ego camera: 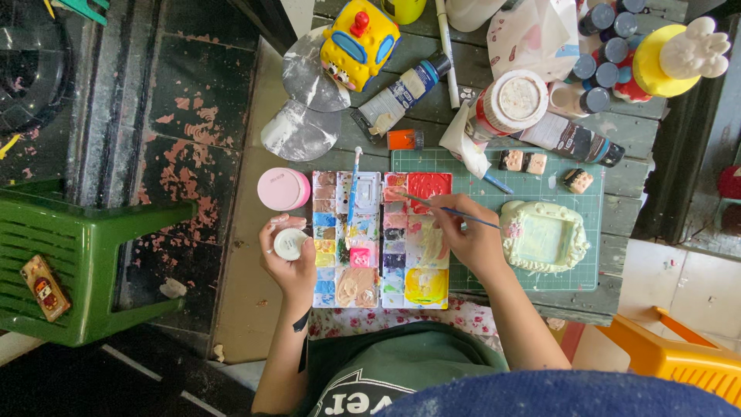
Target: The person mixes pink and white paint on a palette using a brush, then applies the mixed paint to a small pink ceramic piece. The person holds the piece in the left hand and paints with the right hand, repeatedly dipping the brush into the palette to reload paint.
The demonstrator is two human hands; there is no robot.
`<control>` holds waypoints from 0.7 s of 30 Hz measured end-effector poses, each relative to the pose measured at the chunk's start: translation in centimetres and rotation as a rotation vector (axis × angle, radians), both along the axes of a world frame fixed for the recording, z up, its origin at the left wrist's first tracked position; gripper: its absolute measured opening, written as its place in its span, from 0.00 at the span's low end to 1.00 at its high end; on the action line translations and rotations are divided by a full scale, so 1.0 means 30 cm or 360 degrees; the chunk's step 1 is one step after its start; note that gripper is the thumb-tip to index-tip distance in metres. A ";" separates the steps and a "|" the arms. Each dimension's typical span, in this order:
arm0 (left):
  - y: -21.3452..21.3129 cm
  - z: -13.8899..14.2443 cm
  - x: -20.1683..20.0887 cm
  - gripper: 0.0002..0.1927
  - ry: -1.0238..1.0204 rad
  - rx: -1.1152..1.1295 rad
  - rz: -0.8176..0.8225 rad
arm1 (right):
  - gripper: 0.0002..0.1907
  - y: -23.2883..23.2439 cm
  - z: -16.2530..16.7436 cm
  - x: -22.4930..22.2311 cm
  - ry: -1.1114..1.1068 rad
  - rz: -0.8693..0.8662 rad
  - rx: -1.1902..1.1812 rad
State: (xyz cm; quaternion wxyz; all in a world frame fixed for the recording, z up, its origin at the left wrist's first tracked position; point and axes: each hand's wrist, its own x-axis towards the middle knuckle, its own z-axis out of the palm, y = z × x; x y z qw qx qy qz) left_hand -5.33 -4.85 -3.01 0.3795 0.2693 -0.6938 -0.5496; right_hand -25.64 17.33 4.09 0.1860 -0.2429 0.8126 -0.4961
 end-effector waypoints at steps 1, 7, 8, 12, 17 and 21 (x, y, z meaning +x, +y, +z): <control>0.000 -0.003 -0.002 0.29 0.0020 -0.0014 0.0006 | 0.05 0.005 -0.006 0.000 0.0037 -0.0025 0.0007; -0.003 -0.016 -0.006 0.29 0.0041 -0.0042 0.0026 | 0.04 0.034 -0.016 0.002 0.0070 -0.0116 -0.0099; -0.003 -0.017 -0.007 0.29 0.0038 -0.0049 0.0028 | 0.04 0.037 -0.014 0.001 0.0048 -0.0126 -0.0103; -0.003 -0.018 -0.005 0.29 0.0054 -0.0026 0.0012 | 0.04 0.034 -0.003 0.005 0.0155 -0.0166 0.0044; 0.000 -0.016 0.005 0.28 0.0022 0.0071 -0.0011 | 0.04 0.007 0.009 0.007 0.0202 -0.0151 0.0141; -0.001 -0.021 -0.001 0.30 0.0084 -0.0016 -0.0004 | 0.04 -0.011 0.020 -0.003 0.0202 -0.0083 0.0095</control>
